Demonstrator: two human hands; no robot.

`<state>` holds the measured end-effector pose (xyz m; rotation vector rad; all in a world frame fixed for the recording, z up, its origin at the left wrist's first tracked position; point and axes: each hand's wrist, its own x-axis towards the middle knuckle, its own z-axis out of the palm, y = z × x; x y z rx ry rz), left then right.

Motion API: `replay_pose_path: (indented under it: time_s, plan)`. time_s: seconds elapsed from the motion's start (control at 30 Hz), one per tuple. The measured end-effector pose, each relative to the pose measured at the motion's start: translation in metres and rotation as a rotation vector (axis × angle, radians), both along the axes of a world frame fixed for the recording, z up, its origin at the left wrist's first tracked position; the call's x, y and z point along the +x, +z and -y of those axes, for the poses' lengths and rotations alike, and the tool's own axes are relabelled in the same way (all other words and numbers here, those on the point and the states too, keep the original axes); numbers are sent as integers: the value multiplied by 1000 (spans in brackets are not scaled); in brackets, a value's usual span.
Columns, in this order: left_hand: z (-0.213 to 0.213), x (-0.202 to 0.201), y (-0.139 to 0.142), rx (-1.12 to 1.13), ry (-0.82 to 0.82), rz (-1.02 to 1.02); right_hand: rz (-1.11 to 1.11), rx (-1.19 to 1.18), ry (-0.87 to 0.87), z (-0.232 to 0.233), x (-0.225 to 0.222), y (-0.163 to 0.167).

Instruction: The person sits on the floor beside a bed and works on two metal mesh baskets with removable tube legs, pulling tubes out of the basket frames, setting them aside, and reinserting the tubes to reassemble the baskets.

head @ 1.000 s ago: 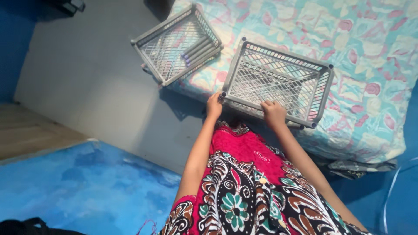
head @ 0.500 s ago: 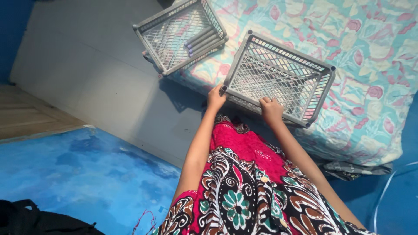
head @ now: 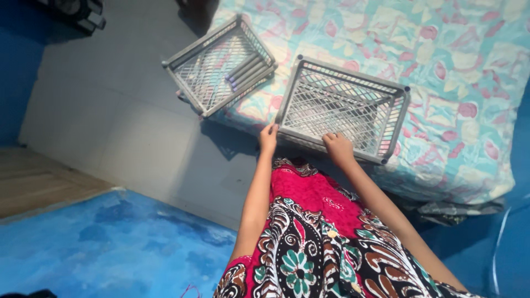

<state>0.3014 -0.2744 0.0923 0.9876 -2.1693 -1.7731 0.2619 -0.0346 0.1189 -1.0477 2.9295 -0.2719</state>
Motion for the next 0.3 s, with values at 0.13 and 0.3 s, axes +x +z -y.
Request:
replay_pose_path:
  time_s: [0.13, 0.3]
  plan:
    - [4, 6, -6, -128, 18, 94, 23, -47, 101, -18, 7, -5]
    - [7, 5, -8, -95, -23, 104, 10, -96, -185, -69, 33, -7]
